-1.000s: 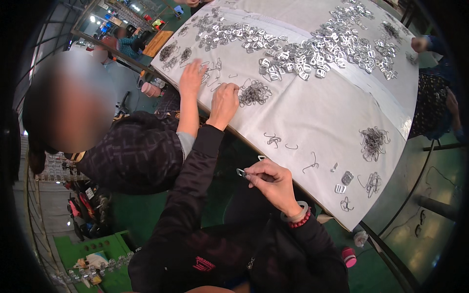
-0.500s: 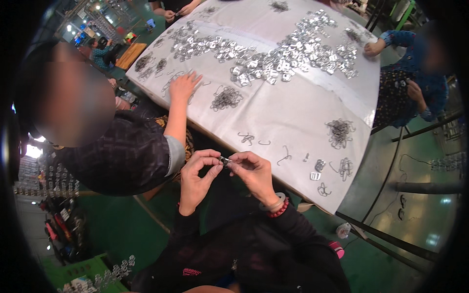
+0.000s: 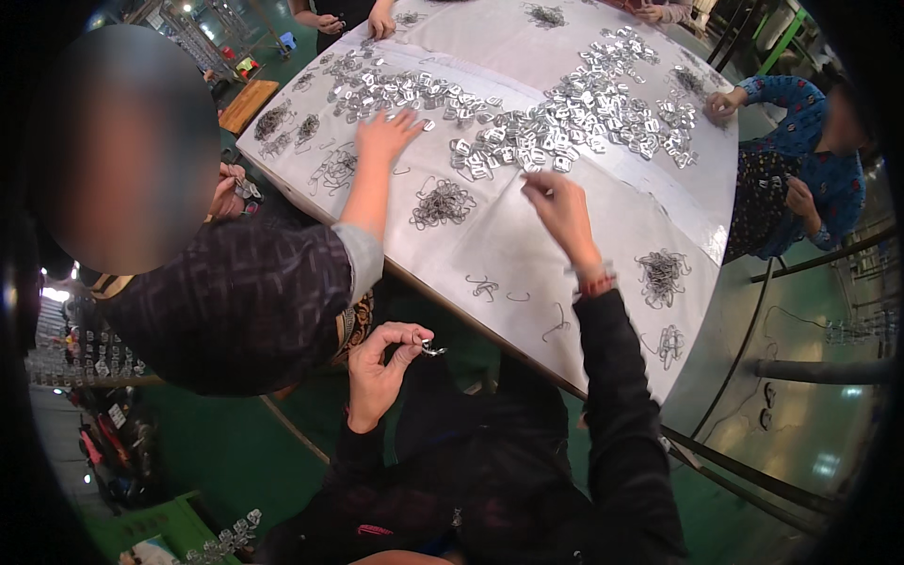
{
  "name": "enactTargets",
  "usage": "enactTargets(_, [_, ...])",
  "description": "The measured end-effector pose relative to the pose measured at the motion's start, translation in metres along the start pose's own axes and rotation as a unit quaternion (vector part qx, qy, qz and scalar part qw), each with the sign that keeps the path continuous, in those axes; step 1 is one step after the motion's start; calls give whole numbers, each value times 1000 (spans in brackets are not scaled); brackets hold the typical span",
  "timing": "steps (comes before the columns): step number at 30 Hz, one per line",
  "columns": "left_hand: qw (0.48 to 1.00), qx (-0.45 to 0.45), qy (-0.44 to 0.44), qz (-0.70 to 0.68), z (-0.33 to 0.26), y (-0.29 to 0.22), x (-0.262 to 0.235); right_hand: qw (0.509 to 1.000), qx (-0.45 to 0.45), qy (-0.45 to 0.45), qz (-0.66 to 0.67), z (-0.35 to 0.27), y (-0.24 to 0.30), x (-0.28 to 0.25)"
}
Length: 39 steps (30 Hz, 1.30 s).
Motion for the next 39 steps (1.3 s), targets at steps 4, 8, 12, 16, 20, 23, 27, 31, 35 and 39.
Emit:
enactTargets(4, [1000, -6, 10, 7, 1, 7, -2, 966, -48, 39, -250, 51, -71, 40])
enactTargets(8, [999, 4, 28, 42, -1, 13, -2, 968, -86, -34, -232, 51, -74, 37])
enactTargets(12, [999, 2, 28, 44, 1, 19, 2, 964, 169, 22, 206, -17, -36, 37])
enactTargets(16, [991, 35, 33, 125, 5, 17, 8, 850, 290, 81, 433, -110, 41, 50])
enactTargets(20, [987, 54, 50, 142, 6, 7, 18, 851, 247, 82, 456, -148, 96, 42])
enactTargets(23, [987, 69, 43, 140, 5, -2, 23, 889, 187, 33, 416, -155, 114, 32])
enactTargets(27, [991, 47, 27, 124, 3, -3, 25, 895, 180, 6, 408, -157, 114, 29])
enactTargets(31, [986, 48, 25, 161, 2, 10, 26, 834, 229, 19, 502, -158, 105, 40])
enactTargets(35, [989, 16, 49, 135, -2, 26, 24, 823, 248, 30, 510, -161, 102, 45])
enactTargets(39, [996, -56, 3, -73, 19, 45, 12, 816, 230, 69, 526, -158, 105, 44])
Point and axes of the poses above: each hand's wrist, its own z-axis towards the middle knuckle, its own x-axis out of the palm, y = z × x, the point moved 5 cm from there along z, towards the middle knuckle, and after that the axes turned 2 degrees about -y, right-handed, at the moved point
